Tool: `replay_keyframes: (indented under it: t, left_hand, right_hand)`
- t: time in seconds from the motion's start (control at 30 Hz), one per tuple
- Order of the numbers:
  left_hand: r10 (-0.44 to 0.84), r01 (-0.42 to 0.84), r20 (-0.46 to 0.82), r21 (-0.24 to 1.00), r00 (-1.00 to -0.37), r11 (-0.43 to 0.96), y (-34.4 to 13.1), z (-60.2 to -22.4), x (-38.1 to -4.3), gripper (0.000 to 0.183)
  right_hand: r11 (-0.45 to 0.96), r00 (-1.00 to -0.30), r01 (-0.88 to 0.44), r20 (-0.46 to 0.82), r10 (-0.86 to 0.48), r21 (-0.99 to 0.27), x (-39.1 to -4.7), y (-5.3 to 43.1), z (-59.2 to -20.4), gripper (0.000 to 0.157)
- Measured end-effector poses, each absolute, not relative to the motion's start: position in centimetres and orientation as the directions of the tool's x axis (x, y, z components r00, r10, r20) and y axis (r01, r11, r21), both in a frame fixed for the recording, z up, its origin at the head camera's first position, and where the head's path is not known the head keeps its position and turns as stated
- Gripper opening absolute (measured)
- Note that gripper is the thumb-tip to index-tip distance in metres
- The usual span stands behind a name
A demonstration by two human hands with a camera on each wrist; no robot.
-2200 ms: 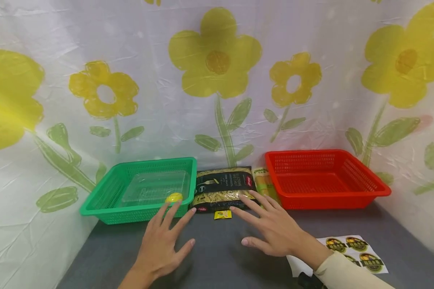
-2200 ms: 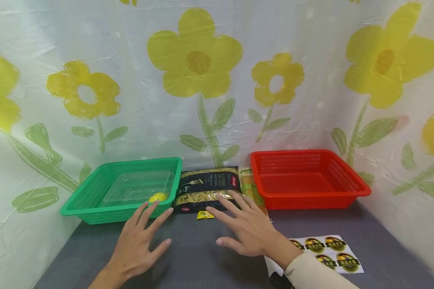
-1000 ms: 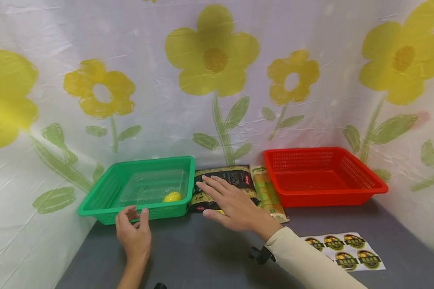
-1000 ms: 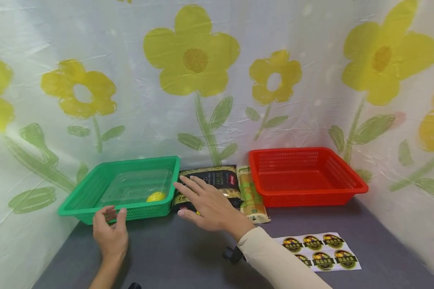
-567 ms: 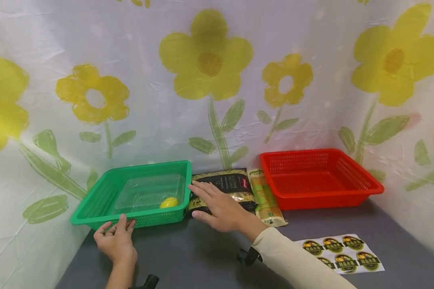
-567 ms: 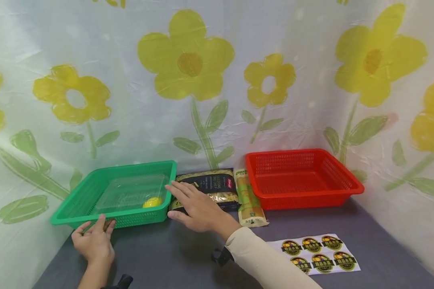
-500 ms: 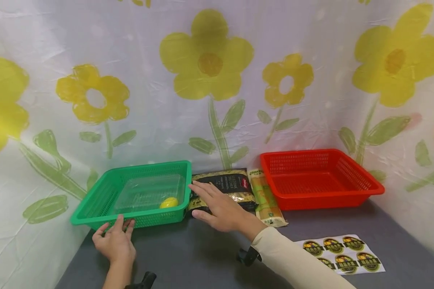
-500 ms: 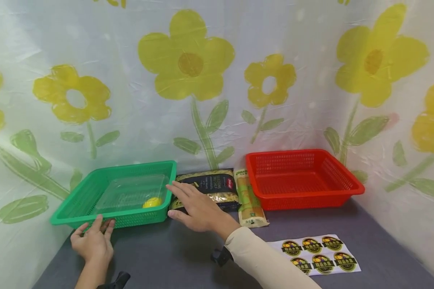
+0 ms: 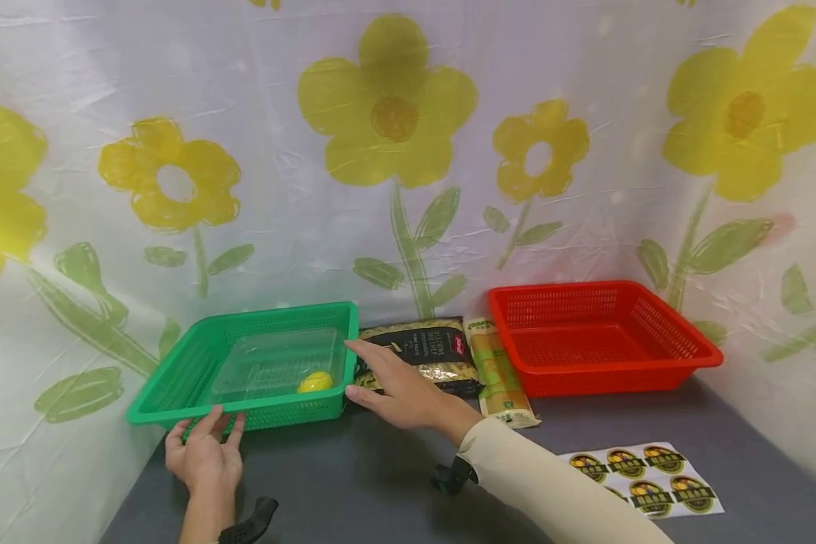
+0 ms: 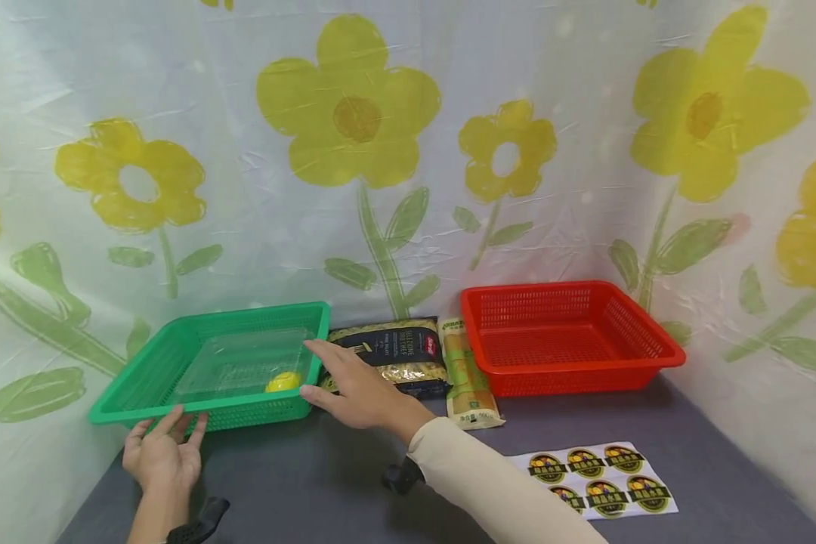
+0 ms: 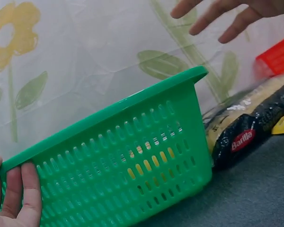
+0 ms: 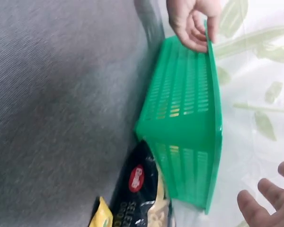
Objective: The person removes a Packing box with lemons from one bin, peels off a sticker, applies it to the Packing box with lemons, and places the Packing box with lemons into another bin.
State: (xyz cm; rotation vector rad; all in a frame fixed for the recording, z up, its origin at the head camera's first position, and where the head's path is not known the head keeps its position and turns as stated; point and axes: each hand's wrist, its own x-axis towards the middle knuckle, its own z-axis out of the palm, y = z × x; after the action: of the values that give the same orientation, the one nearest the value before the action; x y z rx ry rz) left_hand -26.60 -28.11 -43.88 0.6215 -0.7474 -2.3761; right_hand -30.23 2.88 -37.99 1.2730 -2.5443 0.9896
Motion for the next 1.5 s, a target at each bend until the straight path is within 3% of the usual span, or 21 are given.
replay_keyframes:
  t: [0.27, 0.53, 0.93, 1.23, 1.5]
  left_hand:
    - [-0.626, 0.379, -0.25, 0.615, -0.738, -0.692, -28.7, -44.0, -26.5, 0.054]
    - [-0.62, 0.38, -0.239, 0.612, -0.747, -0.693, -28.4, -44.1, -26.7, 0.054]
    - [-0.624, 0.362, -0.228, 0.648, -0.747, -0.67, -28.4, -44.0, -26.7, 0.05]
    - [-0.614, 0.32, -0.225, 0.691, -0.757, -0.648, -28.8, -43.6, -26.5, 0.047]
    - [-0.607, 0.318, -0.232, 0.682, -0.76, -0.659, -28.7, -43.7, -26.8, 0.046]
  right_hand:
    - [0.402, -0.74, -0.624, 0.341, -0.58, -0.67, -31.0, -0.3, -36.9, 0.065]
    - [0.3, -0.88, -0.34, 0.19, -0.435, -0.891, -32.3, -3.1, -36.6, 0.063]
    - [0.158, -0.97, -0.087, 0.048, -0.237, -0.984, -33.6, -7.6, -36.1, 0.067]
    - [0.375, -0.982, 0.058, -0.121, -0.147, -0.925, -33.7, -11.0, -36.2, 0.086]
    - [0.536, -0.98, 0.022, -0.126, -0.157, -0.844, -35.4, -11.8, -36.9, 0.09]
